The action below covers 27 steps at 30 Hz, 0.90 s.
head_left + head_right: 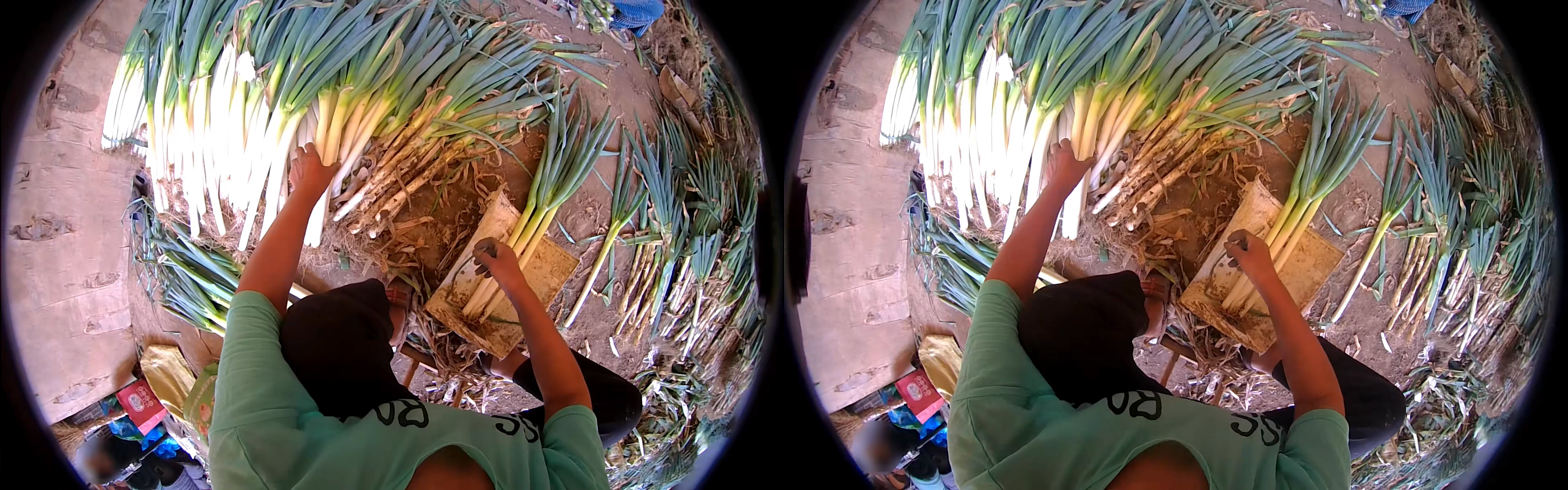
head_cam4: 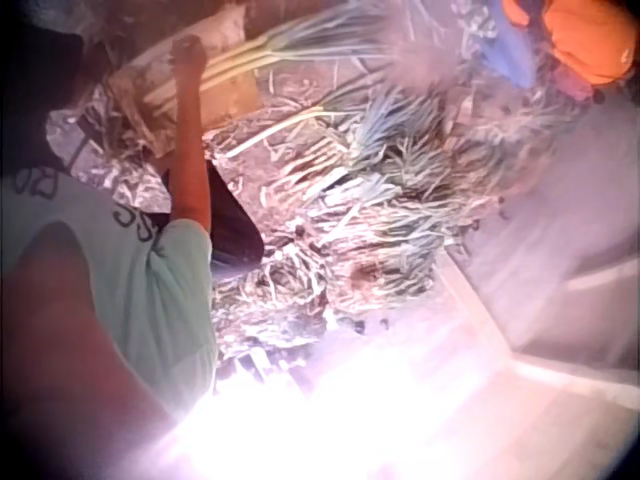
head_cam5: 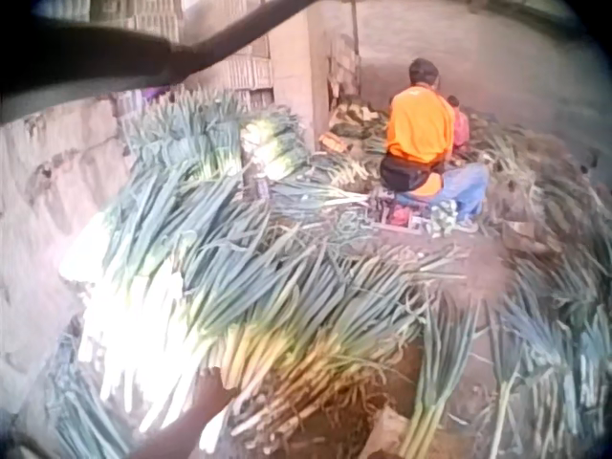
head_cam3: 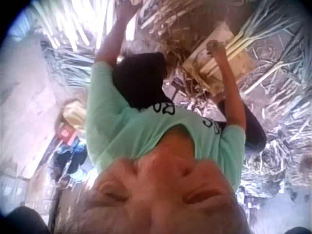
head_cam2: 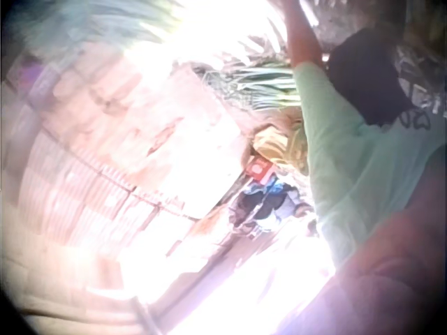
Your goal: The person bundles leeks by hand using a blue strap. They pick up several leeks from the floor, align them on a wooden board, and tie the strap around the bundle.
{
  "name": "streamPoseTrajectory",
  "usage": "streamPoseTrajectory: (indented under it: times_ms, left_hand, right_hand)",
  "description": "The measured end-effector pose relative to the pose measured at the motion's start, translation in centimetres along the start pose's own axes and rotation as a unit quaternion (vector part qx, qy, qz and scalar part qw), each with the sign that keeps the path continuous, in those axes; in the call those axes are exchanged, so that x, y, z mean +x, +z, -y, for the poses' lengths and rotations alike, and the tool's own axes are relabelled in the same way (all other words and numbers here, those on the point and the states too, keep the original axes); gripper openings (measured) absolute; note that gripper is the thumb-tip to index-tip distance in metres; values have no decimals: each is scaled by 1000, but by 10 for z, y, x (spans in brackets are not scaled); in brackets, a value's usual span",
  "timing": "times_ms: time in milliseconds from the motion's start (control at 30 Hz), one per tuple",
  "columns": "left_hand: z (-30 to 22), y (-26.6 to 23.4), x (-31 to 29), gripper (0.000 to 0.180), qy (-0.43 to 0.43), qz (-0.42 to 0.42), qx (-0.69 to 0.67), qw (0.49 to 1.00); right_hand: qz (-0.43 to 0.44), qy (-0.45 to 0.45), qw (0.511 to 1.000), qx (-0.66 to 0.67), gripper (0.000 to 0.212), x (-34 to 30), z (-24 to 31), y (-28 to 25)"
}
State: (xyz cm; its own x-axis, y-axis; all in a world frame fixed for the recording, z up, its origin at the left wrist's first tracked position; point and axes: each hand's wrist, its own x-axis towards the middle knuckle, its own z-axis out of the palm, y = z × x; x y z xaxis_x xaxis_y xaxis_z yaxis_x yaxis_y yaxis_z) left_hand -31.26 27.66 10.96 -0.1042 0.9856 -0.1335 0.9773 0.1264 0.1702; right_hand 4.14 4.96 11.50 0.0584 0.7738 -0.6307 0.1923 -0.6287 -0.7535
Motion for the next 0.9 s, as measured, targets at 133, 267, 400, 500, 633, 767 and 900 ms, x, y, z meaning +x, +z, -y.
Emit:
streamPoseTrajectory:
  times_ms: [133,267,400,500,633,767,900]
  left_hand:
    - [0,-14,8,52,39,4,8,999]
    - [10,-26,10,48,-7,71,-341,937]
    - [-47,-70,-22,45,-92,115,-490,859]
    - [-54,-57,-45,44,-90,55,-469,877]
    - [-58,-55,-54,35,-25,35,-470,881]
    - [-30,-70,-54,36,-40,72,-478,875]
    - [10,-49,-46,49,29,56,-115,991]
  right_hand:
    - [-2,-29,1000,1,25,1,3,6]
    - [40,-13,999,28,31,1,27,30]
    - [150,-25,978,141,43,10,89,92]
    - [219,-17,924,314,44,16,127,146]
    - [172,-51,953,244,43,25,139,143]
    - [132,5,951,279,43,-1,130,86]
    - [127,82,954,261,44,-52,106,46]
